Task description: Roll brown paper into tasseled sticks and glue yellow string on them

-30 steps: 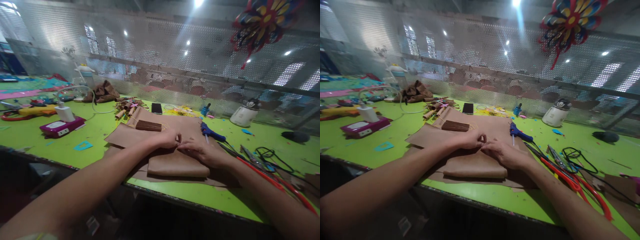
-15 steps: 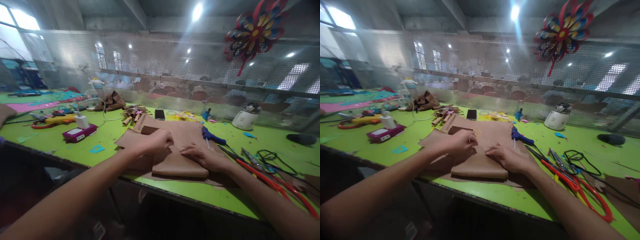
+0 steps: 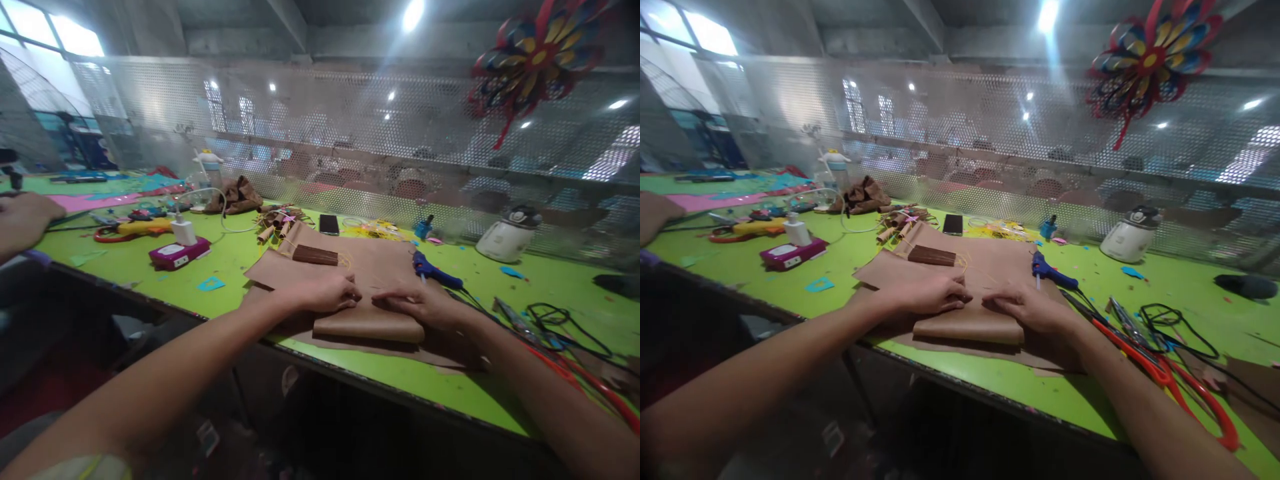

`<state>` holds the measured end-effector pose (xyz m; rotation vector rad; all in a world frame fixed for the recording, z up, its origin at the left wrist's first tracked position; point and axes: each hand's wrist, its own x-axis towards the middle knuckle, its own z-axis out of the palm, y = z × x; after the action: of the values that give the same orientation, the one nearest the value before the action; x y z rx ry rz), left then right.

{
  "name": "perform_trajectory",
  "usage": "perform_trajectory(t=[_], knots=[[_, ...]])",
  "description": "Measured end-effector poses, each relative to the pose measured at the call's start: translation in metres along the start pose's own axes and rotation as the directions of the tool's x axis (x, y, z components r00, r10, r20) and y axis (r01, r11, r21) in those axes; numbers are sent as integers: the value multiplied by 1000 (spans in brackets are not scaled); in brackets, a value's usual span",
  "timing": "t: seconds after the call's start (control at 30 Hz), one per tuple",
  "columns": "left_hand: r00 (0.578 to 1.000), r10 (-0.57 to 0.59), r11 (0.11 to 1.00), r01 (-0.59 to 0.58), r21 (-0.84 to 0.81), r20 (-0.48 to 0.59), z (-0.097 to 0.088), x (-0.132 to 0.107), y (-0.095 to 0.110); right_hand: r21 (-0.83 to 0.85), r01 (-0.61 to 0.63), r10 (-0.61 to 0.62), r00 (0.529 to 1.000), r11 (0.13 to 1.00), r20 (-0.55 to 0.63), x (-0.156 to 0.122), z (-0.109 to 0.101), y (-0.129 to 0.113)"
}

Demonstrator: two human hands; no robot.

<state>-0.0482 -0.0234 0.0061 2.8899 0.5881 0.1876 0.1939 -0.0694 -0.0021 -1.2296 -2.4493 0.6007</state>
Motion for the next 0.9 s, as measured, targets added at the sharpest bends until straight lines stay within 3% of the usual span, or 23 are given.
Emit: perform_trajectory(t=[0.07, 0.13, 0.23, 0.3, 0.47, 0.67, 0.9], knots=[[1000, 9, 1000, -8, -27, 14, -1, 2, -2, -49, -40, 38, 998, 998, -47, -4, -5, -13], [1000, 15, 999, -15, -44, 6, 1, 3, -5, -160, 20, -30, 997, 987, -65, -9, -3, -32], [999, 39, 999, -39, -8, -10, 5, 3, -9, -363, 143, -151, 988, 921, 5, -15, 15, -59], [999, 45, 998, -45, 42, -9, 6, 3, -8, -445, 150, -163, 987, 883, 9, -19, 35, -67], [998, -44, 994, 40, 104, 37, 3, 6, 4, -485, 84, -143, 986, 870, -87, -30, 73, -64], [988, -125, 963, 143, 228, -93, 23, 15, 12, -490, -8, -99, 976, 872, -192, -33, 84, -78], [980, -90, 934, 145, 328, -177, 38, 17, 13, -510, -127, -4, 969, 851, -249, -43, 104, -97]])
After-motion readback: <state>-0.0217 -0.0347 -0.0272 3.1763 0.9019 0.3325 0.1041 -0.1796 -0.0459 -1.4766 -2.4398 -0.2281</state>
